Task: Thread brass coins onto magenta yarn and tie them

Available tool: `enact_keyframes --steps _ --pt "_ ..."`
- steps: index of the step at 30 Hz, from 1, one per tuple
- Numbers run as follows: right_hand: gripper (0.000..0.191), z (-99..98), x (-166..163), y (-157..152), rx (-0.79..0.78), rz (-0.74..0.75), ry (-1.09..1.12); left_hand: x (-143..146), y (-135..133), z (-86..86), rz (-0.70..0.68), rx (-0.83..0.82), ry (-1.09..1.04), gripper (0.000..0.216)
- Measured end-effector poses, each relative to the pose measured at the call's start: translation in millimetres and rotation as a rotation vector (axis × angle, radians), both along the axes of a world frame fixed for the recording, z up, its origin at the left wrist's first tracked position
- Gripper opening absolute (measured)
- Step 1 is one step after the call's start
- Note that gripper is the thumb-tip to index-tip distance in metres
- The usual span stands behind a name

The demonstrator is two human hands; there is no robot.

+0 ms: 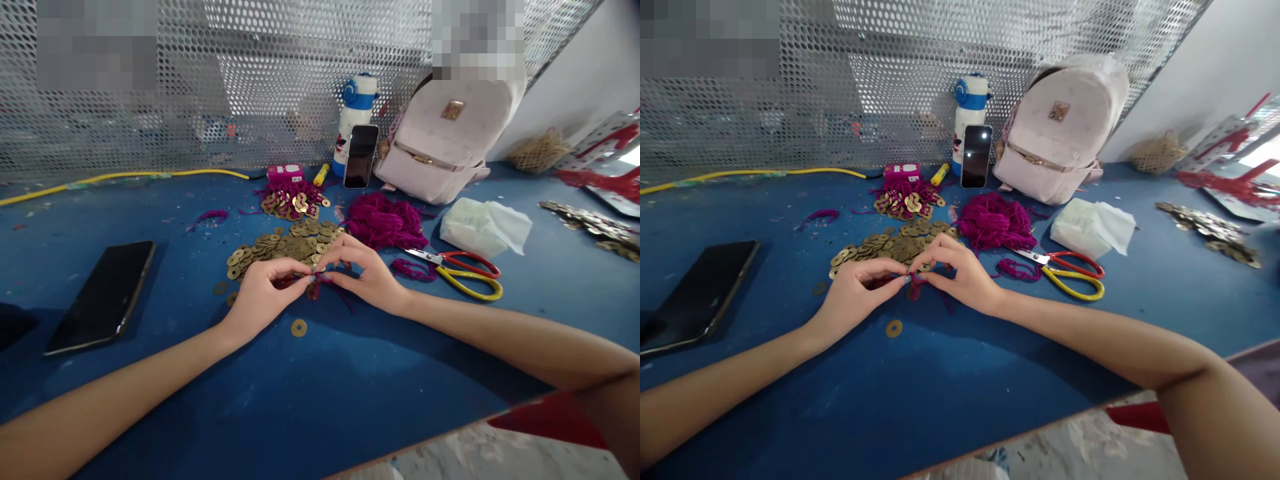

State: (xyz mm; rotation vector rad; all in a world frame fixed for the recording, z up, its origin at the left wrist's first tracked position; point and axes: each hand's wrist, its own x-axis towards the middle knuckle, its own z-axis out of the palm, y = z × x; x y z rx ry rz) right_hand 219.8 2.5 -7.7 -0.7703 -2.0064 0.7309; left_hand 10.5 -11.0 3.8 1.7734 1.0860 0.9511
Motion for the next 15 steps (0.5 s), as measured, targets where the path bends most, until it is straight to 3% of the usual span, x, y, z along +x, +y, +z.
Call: enact_keyframes --steps 15 --pt "0.019 -2.2 -0.4 0.0 -0.036 -0.019 0.027 1.5 -1.9 3.5 -0.026 0.089 0.101 0.011"
